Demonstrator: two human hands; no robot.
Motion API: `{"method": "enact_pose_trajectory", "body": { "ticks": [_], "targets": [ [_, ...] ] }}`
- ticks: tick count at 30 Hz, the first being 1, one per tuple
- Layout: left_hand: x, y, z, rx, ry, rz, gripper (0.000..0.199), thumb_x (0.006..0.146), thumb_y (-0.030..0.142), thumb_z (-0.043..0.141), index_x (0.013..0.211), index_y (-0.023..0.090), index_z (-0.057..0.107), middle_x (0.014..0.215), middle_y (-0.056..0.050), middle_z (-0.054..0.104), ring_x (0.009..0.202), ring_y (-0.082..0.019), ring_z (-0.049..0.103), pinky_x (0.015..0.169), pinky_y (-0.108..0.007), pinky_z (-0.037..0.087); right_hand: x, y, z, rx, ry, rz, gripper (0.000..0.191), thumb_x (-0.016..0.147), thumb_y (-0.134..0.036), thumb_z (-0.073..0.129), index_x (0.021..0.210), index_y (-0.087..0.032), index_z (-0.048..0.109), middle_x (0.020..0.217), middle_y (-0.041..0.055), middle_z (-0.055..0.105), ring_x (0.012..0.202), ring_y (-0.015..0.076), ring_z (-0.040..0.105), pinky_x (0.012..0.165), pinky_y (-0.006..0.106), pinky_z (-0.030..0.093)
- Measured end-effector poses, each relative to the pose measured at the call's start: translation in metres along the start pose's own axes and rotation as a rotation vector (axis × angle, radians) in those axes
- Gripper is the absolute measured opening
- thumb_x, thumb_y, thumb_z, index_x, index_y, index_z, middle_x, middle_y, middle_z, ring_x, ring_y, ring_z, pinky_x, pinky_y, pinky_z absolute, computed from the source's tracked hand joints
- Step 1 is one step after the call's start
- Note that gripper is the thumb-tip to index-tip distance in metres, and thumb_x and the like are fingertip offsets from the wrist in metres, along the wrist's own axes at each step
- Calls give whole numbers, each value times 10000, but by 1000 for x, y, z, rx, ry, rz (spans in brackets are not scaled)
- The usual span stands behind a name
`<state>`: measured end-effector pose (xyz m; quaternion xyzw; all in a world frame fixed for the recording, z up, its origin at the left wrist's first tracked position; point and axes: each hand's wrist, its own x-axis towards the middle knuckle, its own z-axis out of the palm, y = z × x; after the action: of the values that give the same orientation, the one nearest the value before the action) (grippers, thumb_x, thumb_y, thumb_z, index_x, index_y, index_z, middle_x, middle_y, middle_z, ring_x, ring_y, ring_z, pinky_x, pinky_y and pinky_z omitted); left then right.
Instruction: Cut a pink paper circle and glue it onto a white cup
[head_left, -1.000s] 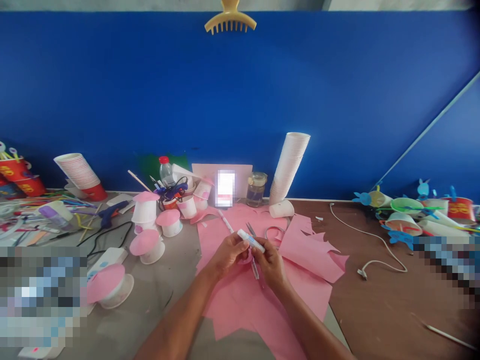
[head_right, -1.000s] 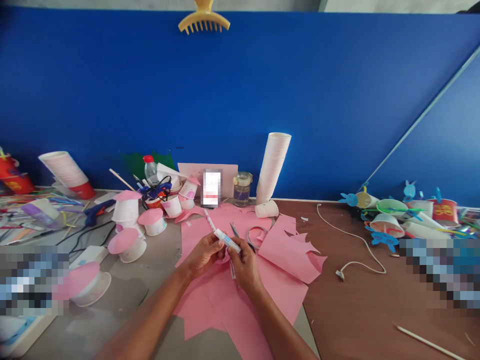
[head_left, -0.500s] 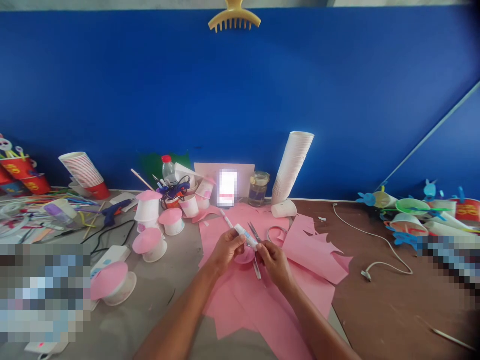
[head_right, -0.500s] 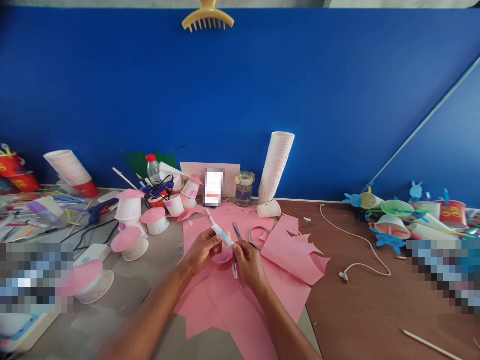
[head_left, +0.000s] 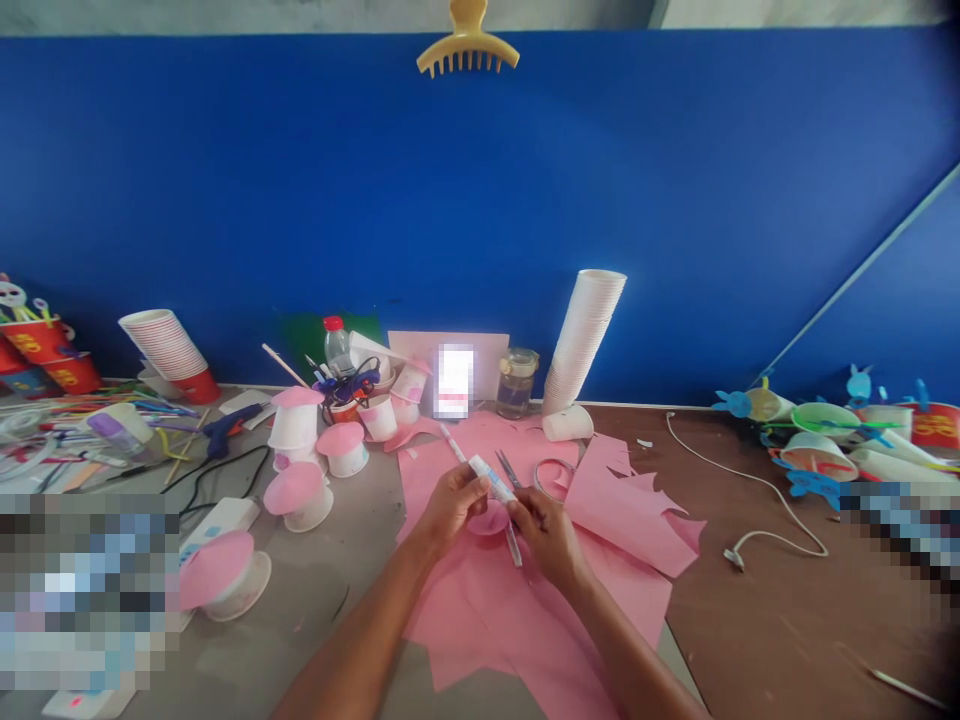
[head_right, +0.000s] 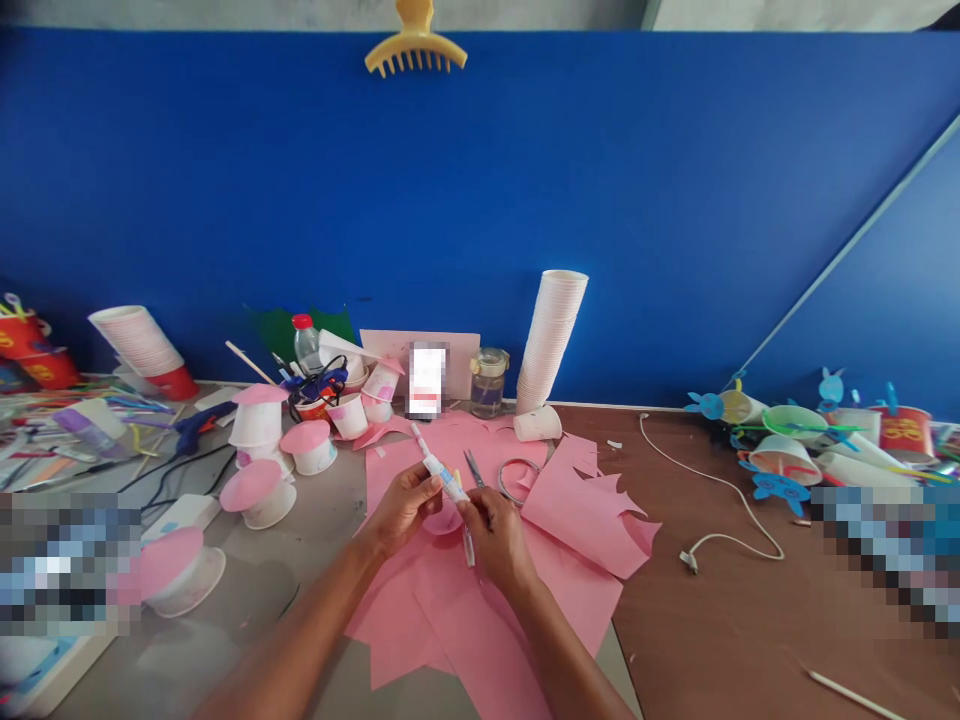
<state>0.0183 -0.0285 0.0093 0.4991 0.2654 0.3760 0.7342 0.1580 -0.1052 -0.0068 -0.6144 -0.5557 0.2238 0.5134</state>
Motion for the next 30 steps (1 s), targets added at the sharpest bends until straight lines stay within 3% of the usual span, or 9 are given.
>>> {"method": "enact_pose_trajectory", "body": {
  "ticks": [2,6,9,12,15,18,21,25,30],
  "targets": [
    [0,0,0,5,-6,4,328,697,417,720,802,129,604,586,54,400,502,-55,302,502,-217,216,-1,-3,-1,-36,71,-21,153,774,-332,593,771,-191,533,652,-16,511,569,132,467,531,247,396],
    [-1,1,1,1,-17,31,311,716,407,707,815,130,604,594,52,403,506,-57,305,506,-219,220,-3,-6,-4,-2,94,-85,279,812,-379,549,1017,-190,540,882,47,568,706,161,523,608,275,446],
    [-2,3,2,7,-20,37,299,724,403,701,784,129,597,598,46,408,518,-62,319,510,-221,228,0,-4,-3,-35,26,-107,302,910,-387,394,811,-181,591,742,43,572,671,165,511,614,285,418],
    [-3,4,2,31,-15,22,308,713,410,710,760,129,594,606,38,418,523,-65,326,514,-222,240,1,-1,-1,-90,23,-84,276,870,-363,474,664,-189,533,610,5,515,581,145,463,562,272,377],
    [-3,3,2,31,-16,14,312,710,409,712,796,128,608,607,40,418,518,-63,324,511,-217,242,0,-2,-2,-102,101,-89,156,778,-341,588,778,-195,534,715,5,537,614,147,474,572,270,396],
    [-2,3,1,6,-20,26,312,717,411,709,821,132,613,613,42,424,516,-59,321,511,-213,243,-1,-2,-5,-92,103,-151,218,832,-366,523,963,-195,557,897,57,579,779,189,525,673,308,431],
    [-1,2,0,-12,-27,32,301,710,402,717,767,130,601,622,37,430,522,-54,329,509,-211,244,1,-1,-5,-152,15,-184,247,915,-332,399,868,-202,605,823,53,608,780,197,531,726,335,398],
    [-1,1,0,19,-25,26,302,695,397,728,745,131,594,618,41,424,524,-54,335,510,-211,247,1,1,-1,-238,52,-123,166,832,-298,542,696,-203,529,673,10,542,672,182,488,658,318,369],
    [-2,1,2,13,-42,40,303,715,402,714,809,135,606,608,52,396,516,-56,314,507,-215,229,-2,-2,-3,-191,123,-181,192,790,-327,583,926,-199,540,917,67,569,819,218,504,711,347,411]
  ]
}}
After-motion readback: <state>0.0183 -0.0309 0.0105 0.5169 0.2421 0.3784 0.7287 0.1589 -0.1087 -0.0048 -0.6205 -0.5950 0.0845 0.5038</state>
